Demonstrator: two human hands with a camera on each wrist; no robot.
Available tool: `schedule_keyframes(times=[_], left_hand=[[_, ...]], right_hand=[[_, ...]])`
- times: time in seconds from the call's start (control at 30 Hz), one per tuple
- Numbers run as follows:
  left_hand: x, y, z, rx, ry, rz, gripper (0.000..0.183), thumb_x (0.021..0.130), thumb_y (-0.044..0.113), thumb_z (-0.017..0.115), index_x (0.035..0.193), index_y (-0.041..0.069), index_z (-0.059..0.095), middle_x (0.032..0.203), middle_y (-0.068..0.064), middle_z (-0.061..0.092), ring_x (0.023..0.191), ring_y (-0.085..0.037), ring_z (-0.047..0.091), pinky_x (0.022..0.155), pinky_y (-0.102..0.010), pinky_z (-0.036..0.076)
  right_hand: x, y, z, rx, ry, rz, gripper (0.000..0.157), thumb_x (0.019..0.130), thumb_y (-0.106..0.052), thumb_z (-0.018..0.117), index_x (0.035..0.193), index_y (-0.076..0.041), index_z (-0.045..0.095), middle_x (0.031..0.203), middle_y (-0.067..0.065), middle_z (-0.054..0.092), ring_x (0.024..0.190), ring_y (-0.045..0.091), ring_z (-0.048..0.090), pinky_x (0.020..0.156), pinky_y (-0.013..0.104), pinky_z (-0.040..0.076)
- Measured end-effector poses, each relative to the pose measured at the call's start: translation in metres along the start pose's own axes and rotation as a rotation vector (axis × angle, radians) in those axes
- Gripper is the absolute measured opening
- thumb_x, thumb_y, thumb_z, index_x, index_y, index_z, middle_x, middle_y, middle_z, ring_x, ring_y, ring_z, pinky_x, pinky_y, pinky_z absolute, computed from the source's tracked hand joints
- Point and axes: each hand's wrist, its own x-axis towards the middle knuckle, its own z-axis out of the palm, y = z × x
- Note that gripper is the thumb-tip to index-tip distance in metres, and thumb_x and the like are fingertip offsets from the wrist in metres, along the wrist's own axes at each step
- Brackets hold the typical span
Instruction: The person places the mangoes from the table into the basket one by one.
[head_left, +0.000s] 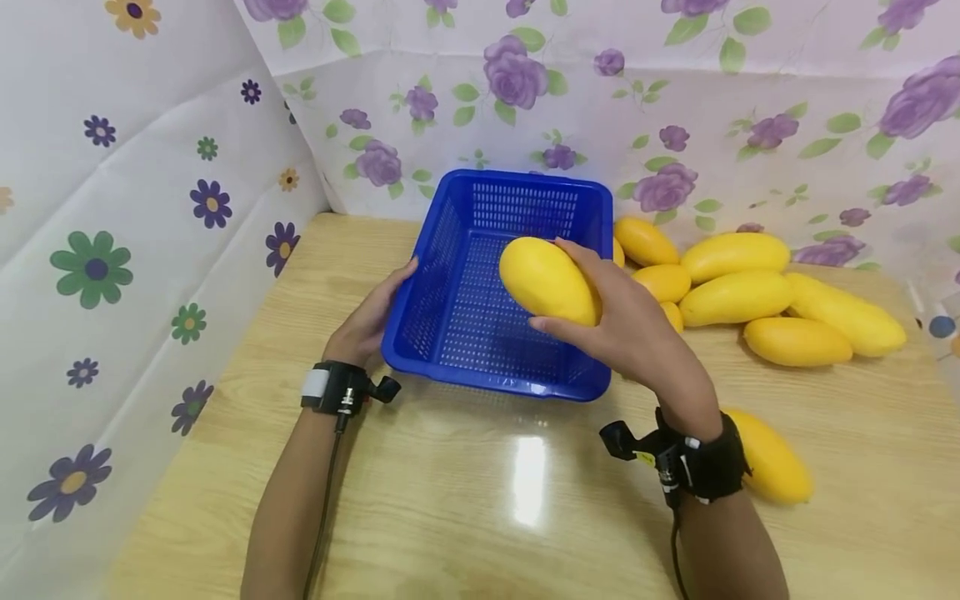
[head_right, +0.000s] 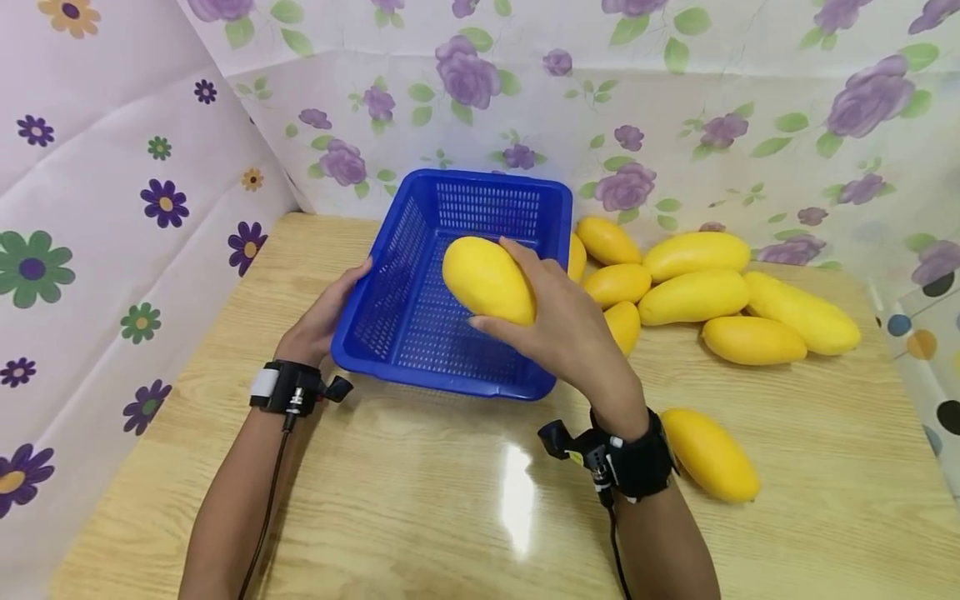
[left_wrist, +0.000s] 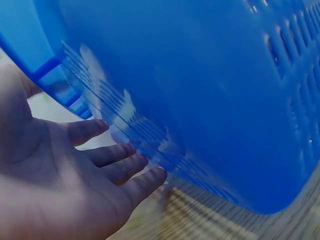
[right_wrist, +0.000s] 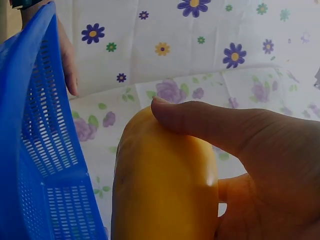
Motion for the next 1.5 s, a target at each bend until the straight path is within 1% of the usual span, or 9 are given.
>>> schedule_keyframes(times=[0.13,0.43,0.63,0.73,0.87,0.97,1.13,1.37,1.5], left_hand=[[0.004,0.000,0.005,0.049,-0.027,-0.014,0.070,0.101,0.055,0.040,0.159,0.024,0.017,0.153,-0.022,0.025,0.129,-0.036,0.040,0.098,-0.049,0.039],[0.003,0.008,0.010,0.066,0.016,-0.012,0.072,0.101,0.054,0.040,0.158,0.016,0.021,0.137,-0.019,0.044,0.114,-0.031,0.054,0.089,-0.045,0.048],[0.005,0.009,0.014,0.096,0.046,-0.004,0.070,0.101,0.054,0.039,0.158,0.017,0.023,0.141,-0.021,0.040,0.118,-0.033,0.051,0.092,-0.047,0.046],[0.007,0.008,0.015,0.089,0.046,-0.009,0.071,0.101,0.054,0.039,0.158,0.016,0.023,0.138,-0.020,0.043,0.116,-0.032,0.052,0.091,-0.046,0.046],[0.009,0.006,0.014,0.075,0.043,-0.020,0.072,0.100,0.055,0.040,0.157,0.013,0.023,0.132,-0.017,0.048,0.110,-0.029,0.055,0.087,-0.042,0.048],[0.009,0.004,0.013,0.071,0.033,-0.025,0.074,0.100,0.055,0.041,0.157,0.012,0.022,0.132,-0.016,0.049,0.110,-0.029,0.055,0.087,-0.042,0.048],[0.005,0.001,0.009,0.067,0.037,-0.026,0.073,0.100,0.055,0.042,0.157,0.014,0.023,0.135,-0.016,0.048,0.113,-0.028,0.054,0.090,-0.044,0.046],[-0.003,0.001,0.007,0.052,0.076,-0.032,0.072,0.100,0.053,0.044,0.156,0.014,0.025,0.129,-0.012,0.053,0.107,-0.025,0.057,0.086,-0.042,0.048],[-0.003,0.002,0.008,0.079,0.078,-0.032,0.072,0.099,0.055,0.043,0.157,0.015,0.024,0.130,-0.014,0.050,0.108,-0.026,0.055,0.087,-0.042,0.048]], right_hand=[[0.002,0.001,0.001,0.005,-0.018,-0.004,0.091,0.080,-0.061,0.070,0.155,-0.030,0.031,0.146,0.006,0.048,0.107,0.024,0.052,0.084,0.045,0.044],[0.008,0.003,0.004,-0.026,-0.020,-0.020,0.091,0.079,-0.063,0.069,0.155,-0.028,0.033,0.136,0.007,0.054,0.101,0.024,0.053,0.081,0.044,0.045],[0.009,0.001,0.007,-0.052,-0.051,-0.049,0.090,0.079,-0.061,0.070,0.154,-0.030,0.033,0.126,0.006,0.057,0.096,0.022,0.053,0.075,0.041,0.046],[0.008,0.000,0.008,-0.058,-0.062,-0.042,0.090,0.079,-0.062,0.070,0.154,-0.031,0.034,0.124,0.005,0.057,0.096,0.021,0.053,0.075,0.040,0.046],[0.006,0.001,0.010,-0.053,-0.066,-0.036,0.091,0.078,-0.063,0.070,0.154,-0.029,0.034,0.128,0.006,0.057,0.098,0.022,0.053,0.078,0.041,0.046],[0.006,0.003,0.014,-0.049,-0.075,-0.040,0.090,0.079,-0.062,0.070,0.154,-0.028,0.034,0.134,0.005,0.055,0.102,0.022,0.053,0.081,0.043,0.047],[0.006,0.002,0.023,-0.066,-0.110,-0.053,0.090,0.080,-0.058,0.071,0.155,-0.026,0.033,0.137,0.007,0.054,0.106,0.021,0.052,0.084,0.043,0.048],[0.009,-0.006,0.036,-0.081,-0.147,-0.026,0.089,0.081,-0.057,0.071,0.155,-0.026,0.033,0.128,0.010,0.055,0.101,0.022,0.053,0.079,0.042,0.048],[0.010,-0.006,0.042,-0.090,-0.189,-0.011,0.088,0.080,-0.058,0.072,0.154,-0.026,0.035,0.125,0.009,0.056,0.099,0.022,0.054,0.077,0.041,0.048]])
